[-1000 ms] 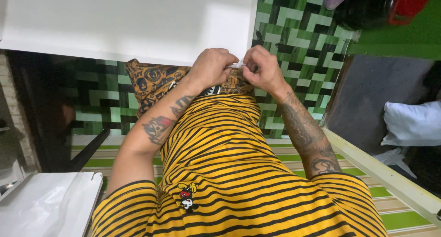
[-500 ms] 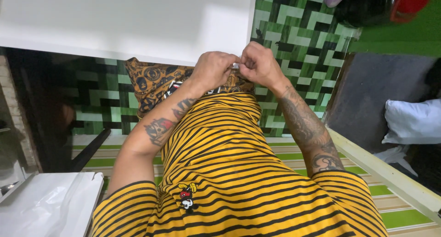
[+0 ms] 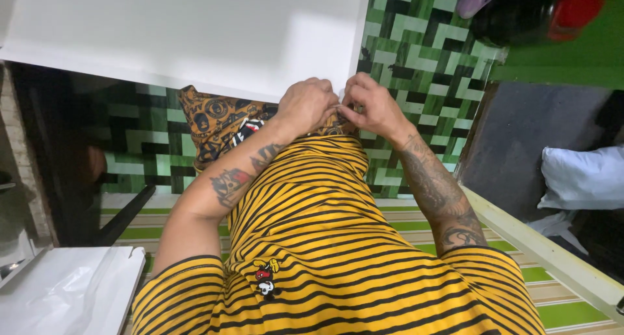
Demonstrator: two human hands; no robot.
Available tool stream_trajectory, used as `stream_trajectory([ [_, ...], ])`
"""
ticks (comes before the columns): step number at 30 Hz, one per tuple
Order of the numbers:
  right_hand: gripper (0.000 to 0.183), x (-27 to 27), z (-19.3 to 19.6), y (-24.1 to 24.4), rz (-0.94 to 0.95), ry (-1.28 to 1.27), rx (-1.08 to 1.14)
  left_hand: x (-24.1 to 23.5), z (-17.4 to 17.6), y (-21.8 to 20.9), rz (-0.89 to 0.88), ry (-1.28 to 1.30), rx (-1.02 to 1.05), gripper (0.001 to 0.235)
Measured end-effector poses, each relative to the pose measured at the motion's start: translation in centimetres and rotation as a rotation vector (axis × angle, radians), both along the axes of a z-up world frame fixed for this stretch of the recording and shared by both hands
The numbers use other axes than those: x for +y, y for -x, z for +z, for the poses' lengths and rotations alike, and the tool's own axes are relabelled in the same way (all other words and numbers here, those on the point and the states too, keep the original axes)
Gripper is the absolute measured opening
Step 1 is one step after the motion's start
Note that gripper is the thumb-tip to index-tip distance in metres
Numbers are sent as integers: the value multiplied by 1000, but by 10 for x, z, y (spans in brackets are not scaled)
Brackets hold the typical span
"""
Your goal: The person assembles a flat-packed pizza box by cutting open its plastic packaging, unfolding the cardboard, and folding the side flaps to form a rectangular container. They use scissors to open the package and then fold and secure the box flaps by hand.
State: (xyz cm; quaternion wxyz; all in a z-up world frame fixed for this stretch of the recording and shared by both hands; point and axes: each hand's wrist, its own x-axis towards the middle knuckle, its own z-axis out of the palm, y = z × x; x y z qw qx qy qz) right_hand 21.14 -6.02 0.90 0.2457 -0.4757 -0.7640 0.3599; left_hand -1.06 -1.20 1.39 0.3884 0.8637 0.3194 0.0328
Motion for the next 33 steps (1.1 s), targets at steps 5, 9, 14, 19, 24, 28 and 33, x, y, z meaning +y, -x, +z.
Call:
stream_trajectory([
  [5,18,-22,-15,3,147,-20,-87,-14,-21,12,-82,-33,-49,20],
  [9,14,-27,0,12,185,-27,-133,-19,-29,29,-107,-18,-30,16],
  [14,10,-29,9,24,250,-8,-124,-12,-17,48,-200,123,-107,15],
  [19,15,-23,13,32,277,59,27,-4,-26,41,-311,169,-79,10],
  [24,21,27,26,-29,43,10,159,15,-14,48,-478,301,65,11],
  [28,54,57,-17,-96,-156,-151,-127,25,5,59,-460,430,179,13],
  [33,45,63,-26,-94,-325,213,222,18,1,58,-499,282,234,14],
])
